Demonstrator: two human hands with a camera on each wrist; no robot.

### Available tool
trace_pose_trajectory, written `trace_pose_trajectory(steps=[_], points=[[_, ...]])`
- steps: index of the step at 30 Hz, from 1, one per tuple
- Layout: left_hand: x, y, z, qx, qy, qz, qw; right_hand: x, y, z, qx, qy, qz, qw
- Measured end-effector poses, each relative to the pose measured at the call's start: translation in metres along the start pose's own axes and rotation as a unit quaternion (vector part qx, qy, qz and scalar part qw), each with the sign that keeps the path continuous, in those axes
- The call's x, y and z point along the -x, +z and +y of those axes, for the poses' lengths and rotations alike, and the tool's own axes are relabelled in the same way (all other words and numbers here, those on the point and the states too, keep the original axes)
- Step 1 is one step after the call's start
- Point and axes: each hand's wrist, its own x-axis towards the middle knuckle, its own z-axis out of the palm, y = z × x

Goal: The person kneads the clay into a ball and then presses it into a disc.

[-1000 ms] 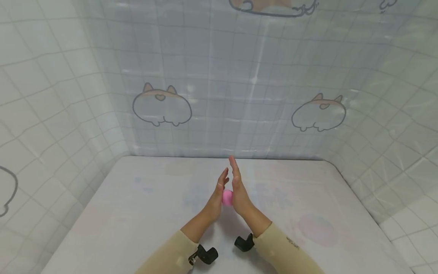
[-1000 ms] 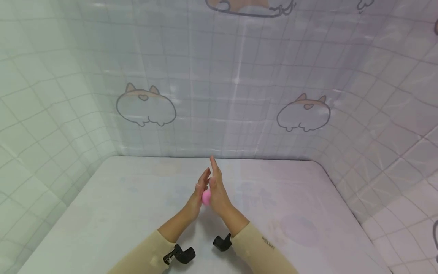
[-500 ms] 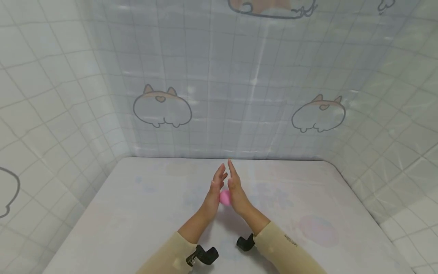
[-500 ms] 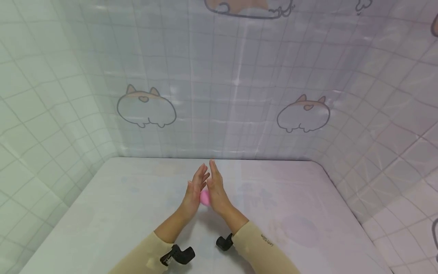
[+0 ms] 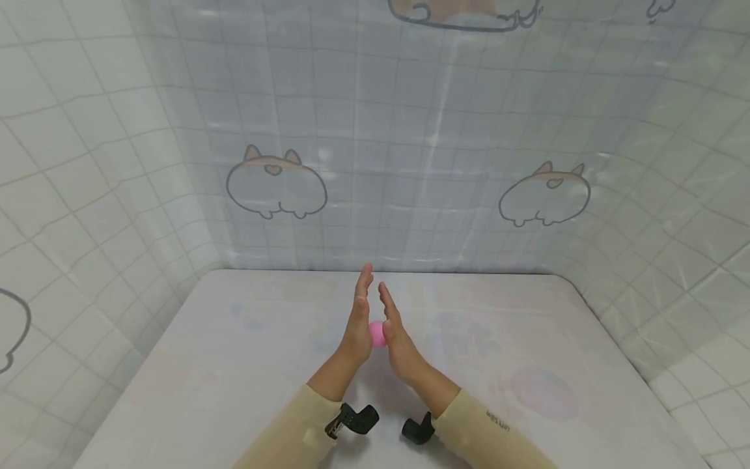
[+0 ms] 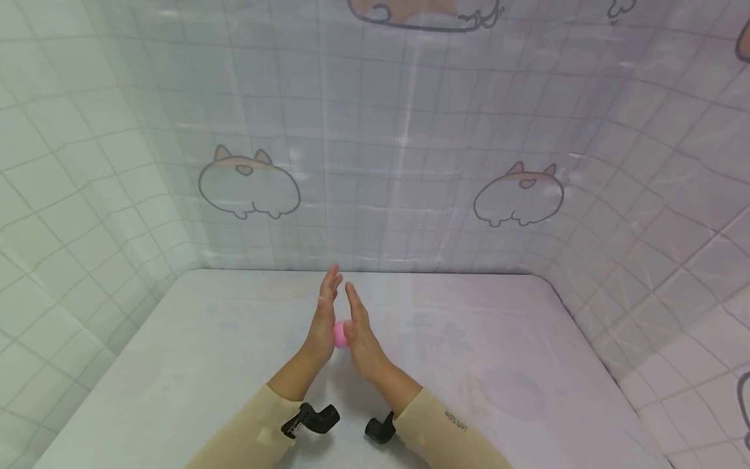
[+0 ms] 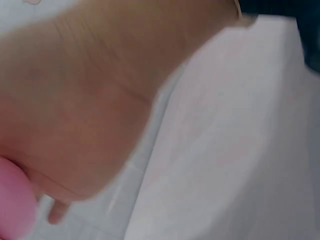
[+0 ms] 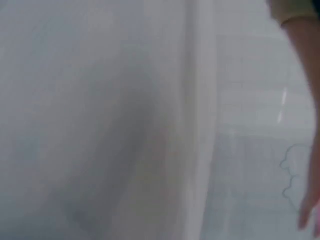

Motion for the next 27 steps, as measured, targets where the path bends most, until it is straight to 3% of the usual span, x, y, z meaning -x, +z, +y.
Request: trace_pose_trajectory(steps=[4, 9, 11, 17, 23, 27], points=[[-0.001, -0.002, -0.006, -0.011, -0.015, -0.008, 0.9998, 0.0, 0.002, -0.007, -0.007, -0.053, 0.004, 0.9986], [0.004, -0.002, -0.012, -0.075, -0.032, -0.039, 0.9959, -0.004, -0.003, -0.017, -0.01, -0.082, 0.037, 0.9959], [0.006, 0.0, -0.012, -0.1, -0.038, -0.053, 0.9928, -0.007, -0.007, -0.02, -0.014, -0.079, 0.051, 0.9955], [0.015, 0.004, -0.01, -0.106, -0.067, -0.092, 0.9878, -0.013, -0.016, -0.021, -0.008, -0.051, 0.083, 0.9952], [0.024, 0.005, -0.006, -0.071, -0.095, -0.142, 0.9827, -0.019, -0.022, -0.009, -0.004, -0.012, 0.099, 0.995], [0.025, 0.004, -0.003, -0.032, -0.078, -0.152, 0.9848, -0.02, -0.022, 0.0, -0.02, 0.015, 0.084, 0.9961]])
